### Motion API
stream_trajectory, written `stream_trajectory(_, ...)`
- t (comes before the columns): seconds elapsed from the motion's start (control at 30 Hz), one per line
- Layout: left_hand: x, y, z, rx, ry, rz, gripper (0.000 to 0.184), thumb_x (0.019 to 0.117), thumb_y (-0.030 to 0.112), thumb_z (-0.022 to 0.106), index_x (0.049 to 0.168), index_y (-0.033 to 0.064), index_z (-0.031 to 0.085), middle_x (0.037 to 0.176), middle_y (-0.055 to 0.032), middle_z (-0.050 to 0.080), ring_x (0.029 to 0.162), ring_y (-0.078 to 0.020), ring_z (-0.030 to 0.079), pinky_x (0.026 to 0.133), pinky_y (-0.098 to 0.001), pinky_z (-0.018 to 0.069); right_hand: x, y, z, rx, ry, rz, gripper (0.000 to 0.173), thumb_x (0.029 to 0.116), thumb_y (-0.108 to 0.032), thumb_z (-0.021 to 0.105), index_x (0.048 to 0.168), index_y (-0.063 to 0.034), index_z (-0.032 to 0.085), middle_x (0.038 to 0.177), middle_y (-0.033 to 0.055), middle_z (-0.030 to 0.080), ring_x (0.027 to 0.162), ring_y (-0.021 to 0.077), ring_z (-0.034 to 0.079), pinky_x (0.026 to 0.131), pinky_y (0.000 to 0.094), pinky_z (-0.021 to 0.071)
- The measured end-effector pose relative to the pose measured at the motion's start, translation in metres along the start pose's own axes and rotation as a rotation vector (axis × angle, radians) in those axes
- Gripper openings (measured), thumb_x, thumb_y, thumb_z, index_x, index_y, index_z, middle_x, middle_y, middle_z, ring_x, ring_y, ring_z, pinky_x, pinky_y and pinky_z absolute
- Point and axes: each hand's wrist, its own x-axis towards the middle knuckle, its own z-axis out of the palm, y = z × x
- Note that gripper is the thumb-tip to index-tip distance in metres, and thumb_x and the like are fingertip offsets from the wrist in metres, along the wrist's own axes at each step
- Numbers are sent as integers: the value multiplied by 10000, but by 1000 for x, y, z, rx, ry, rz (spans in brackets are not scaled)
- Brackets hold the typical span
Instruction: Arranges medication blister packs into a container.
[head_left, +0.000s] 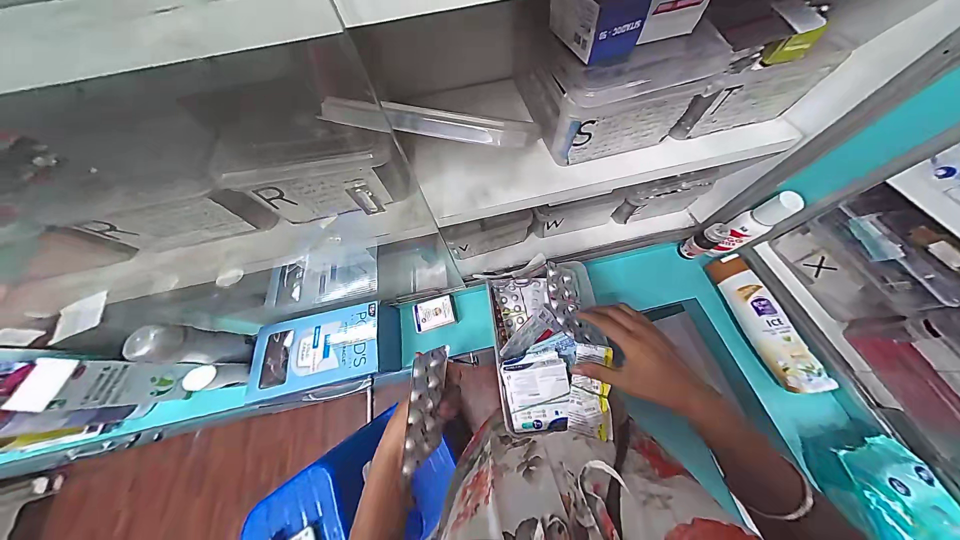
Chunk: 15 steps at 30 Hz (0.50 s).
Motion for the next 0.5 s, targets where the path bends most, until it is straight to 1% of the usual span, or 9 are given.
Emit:
stream_trajectory(0.03,0,0,-2,-67,-47,15,349,956,437,648,1054,101,650,802,22,646,657,-41,614,602,-168,518,5,-2,7,-31,14,-17,538,937,-523,646,1245,-88,715,1200,118,725,1093,314,684,899,517,554)
stream_trajectory(0.07,1,0,0,-107,-40,30,315,953,387,675,1058,90,659,832,-2,652,683,-70,633,617,-192,537,9,-3,10,-23,70,-19,412,960,-411,634,1188,-86,746,1146,106,748,1051,287,709,882,477,572)
stream_trajectory(0.13,2,5,22,-51,114,59,218,1026,325,569,1035,123,650,900,-19,688,724,-81,658,628,-215,559,15,-4,2,114,234,61,289,983,-255,613,1061,-30,778,982,99,768,915,180,733,830,347,604)
stream_trajectory(0.17,2,6,32,-46,162,61,215,1041,320,560,1051,134,667,940,-34,730,774,-101,705,676,-246,598,18,-5,-8,218,317,130,270,989,-209,613,1024,14,762,924,89,757,855,119,721,797,290,599)
stream_trajectory(0.2,1,6,42,-49,198,64,229,1063,285,507,1097,124,666,973,-58,761,827,-134,747,727,-288,632,21,-4,-17,349,400,204,235,1001,-169,605,1001,30,731,870,34,732,794,38,687,755,220,584)
stream_trajectory(0.23,1,6,53,-58,222,67,256,1077,247,455,1152,111,658,997,-74,773,873,-157,763,773,-320,646,25,-4,-26,502,462,286,178,1021,-133,573,1002,-7,696,841,-42,705,760,-12,662,721,180,568)
stream_trajectory(0.27,2,5,61,-86,228,58,279,1083,227,434,1204,94,647,1019,-93,773,906,-179,765,805,-346,646,28,-3,-34,664,513,371,159,1037,-113,538,1008,-46,679,832,-68,710,755,0,679,716,197,585)
stream_trajectory(0.33,8,1,73,-130,233,18,306,1096,238,422,1251,68,623,1036,-123,764,929,-204,762,820,-367,644,34,-3,-45,932,573,493,202,1066,-108,470,1039,-71,667,887,-37,746,816,68,730,770,263,626)
stream_trajectory(0.5,23,-3,98,-83,268,-21,317,1109,231,400,1267,28,585,1041,-145,745,929,-220,753,829,-381,636,37,-10,-58,1206,541,588,289,1096,-131,385,1087,-57,664,971,28,758,889,107,742,826,298,633)
